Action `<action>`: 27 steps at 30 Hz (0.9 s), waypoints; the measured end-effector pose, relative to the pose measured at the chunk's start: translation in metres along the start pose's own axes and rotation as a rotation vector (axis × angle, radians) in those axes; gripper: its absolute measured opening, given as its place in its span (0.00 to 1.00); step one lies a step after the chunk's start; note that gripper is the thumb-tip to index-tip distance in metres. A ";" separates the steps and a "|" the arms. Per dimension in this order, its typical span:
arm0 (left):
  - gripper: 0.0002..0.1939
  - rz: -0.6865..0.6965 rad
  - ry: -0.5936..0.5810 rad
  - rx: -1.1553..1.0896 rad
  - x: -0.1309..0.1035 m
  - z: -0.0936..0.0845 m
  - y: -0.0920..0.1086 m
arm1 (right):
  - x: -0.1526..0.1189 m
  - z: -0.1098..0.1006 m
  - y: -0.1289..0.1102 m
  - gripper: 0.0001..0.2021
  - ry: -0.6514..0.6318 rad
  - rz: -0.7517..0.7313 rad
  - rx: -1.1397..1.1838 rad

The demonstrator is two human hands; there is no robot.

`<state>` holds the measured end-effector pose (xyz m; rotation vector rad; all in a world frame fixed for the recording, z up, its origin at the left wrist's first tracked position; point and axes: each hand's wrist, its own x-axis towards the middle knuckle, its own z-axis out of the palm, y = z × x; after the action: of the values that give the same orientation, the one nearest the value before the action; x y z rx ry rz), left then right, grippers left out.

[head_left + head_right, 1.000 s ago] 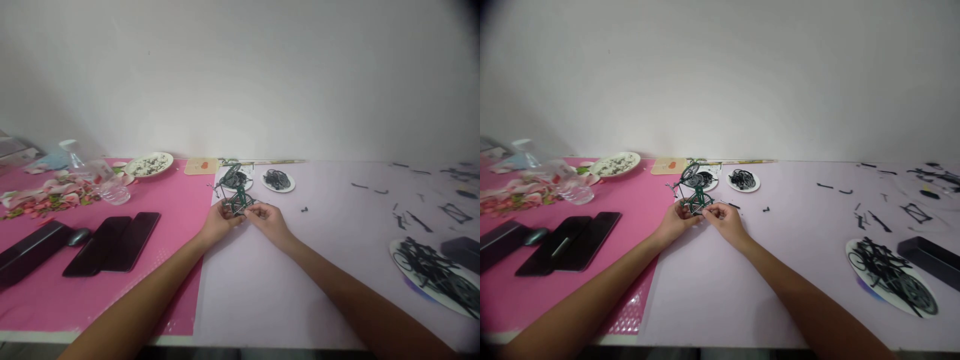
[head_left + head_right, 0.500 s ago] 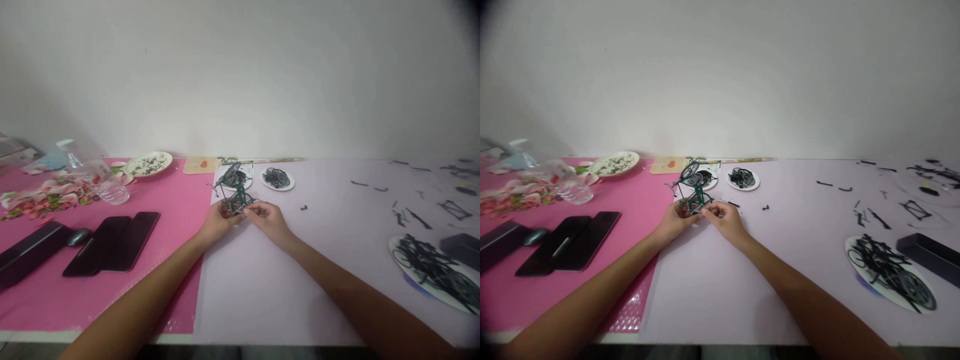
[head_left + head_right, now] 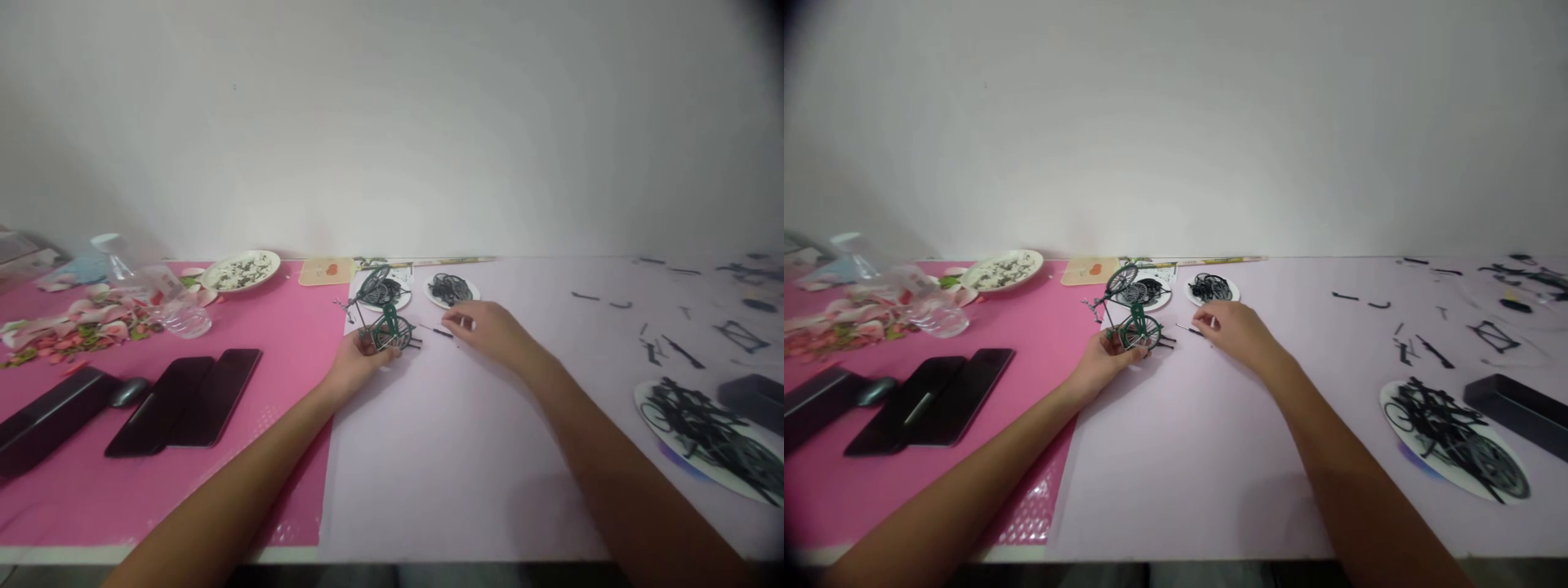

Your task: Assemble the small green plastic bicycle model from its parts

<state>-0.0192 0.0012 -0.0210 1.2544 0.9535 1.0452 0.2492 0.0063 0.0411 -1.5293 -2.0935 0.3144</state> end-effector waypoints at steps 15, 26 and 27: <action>0.21 0.032 -0.013 0.038 0.000 0.000 -0.001 | -0.002 -0.013 0.027 0.05 -0.398 0.197 -0.055; 0.18 0.059 0.010 0.044 0.000 0.002 0.001 | -0.002 0.004 0.011 0.05 -0.216 0.068 -0.074; 0.18 0.062 0.015 0.044 0.000 0.003 0.002 | -0.001 0.007 0.007 0.05 -0.141 0.015 -0.061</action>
<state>-0.0166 0.0003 -0.0192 1.3213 0.9585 1.0882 0.2515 0.0082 0.0310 -1.6009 -2.2197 0.3769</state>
